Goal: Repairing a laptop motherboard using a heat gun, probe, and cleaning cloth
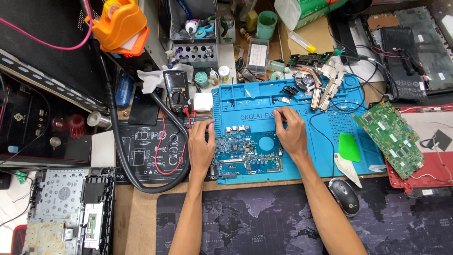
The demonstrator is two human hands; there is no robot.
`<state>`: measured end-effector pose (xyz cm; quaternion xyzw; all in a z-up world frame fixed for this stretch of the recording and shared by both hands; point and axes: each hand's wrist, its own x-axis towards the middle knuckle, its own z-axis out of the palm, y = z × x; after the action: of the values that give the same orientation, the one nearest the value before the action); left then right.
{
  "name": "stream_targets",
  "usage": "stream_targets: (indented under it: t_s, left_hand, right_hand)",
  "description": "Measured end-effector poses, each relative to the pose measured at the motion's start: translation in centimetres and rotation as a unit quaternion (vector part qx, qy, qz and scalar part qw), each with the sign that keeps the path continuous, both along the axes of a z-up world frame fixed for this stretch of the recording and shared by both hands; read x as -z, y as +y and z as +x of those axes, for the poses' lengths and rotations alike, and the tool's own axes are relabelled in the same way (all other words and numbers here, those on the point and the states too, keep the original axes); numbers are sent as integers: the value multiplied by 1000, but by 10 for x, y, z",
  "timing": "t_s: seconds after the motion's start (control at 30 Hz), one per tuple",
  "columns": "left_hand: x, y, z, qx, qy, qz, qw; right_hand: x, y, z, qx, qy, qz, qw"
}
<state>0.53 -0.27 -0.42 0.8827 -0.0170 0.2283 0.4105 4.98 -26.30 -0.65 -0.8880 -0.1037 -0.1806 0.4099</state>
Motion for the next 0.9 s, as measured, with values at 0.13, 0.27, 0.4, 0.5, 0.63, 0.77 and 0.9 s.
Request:
stream_targets:
  t_s: [0.13,0.27,0.4,0.5,0.63,0.77,0.9]
  left_hand:
    - [0,1,-1,7,8,3,1000]
    - [2,1,-1,12,11,5,1000]
    - [5,1,-2,13,8,10,1000]
    - [4,1,-5,19,8,21,1000]
    - [4,1,-6,23,8,24,999]
    - [4,1,-6,24,16,32,999]
    - [5,1,-7,26,9,35,999]
  right_hand:
    - [0,0,-1,-3,-9,-8,1000]
    - [-2,0,-2,-5,-8,-8,1000]
    - [-2,0,-3,-10,-13,-10,1000]
    - [-5,1,-6,-14,-6,-6,1000]
    - [-3,0,-7,-14,-3,-3,1000]
    - [-3,0,-8,-12,-4,-10,1000]
    - [-1,-2,-9,-18,-13,-18,1000]
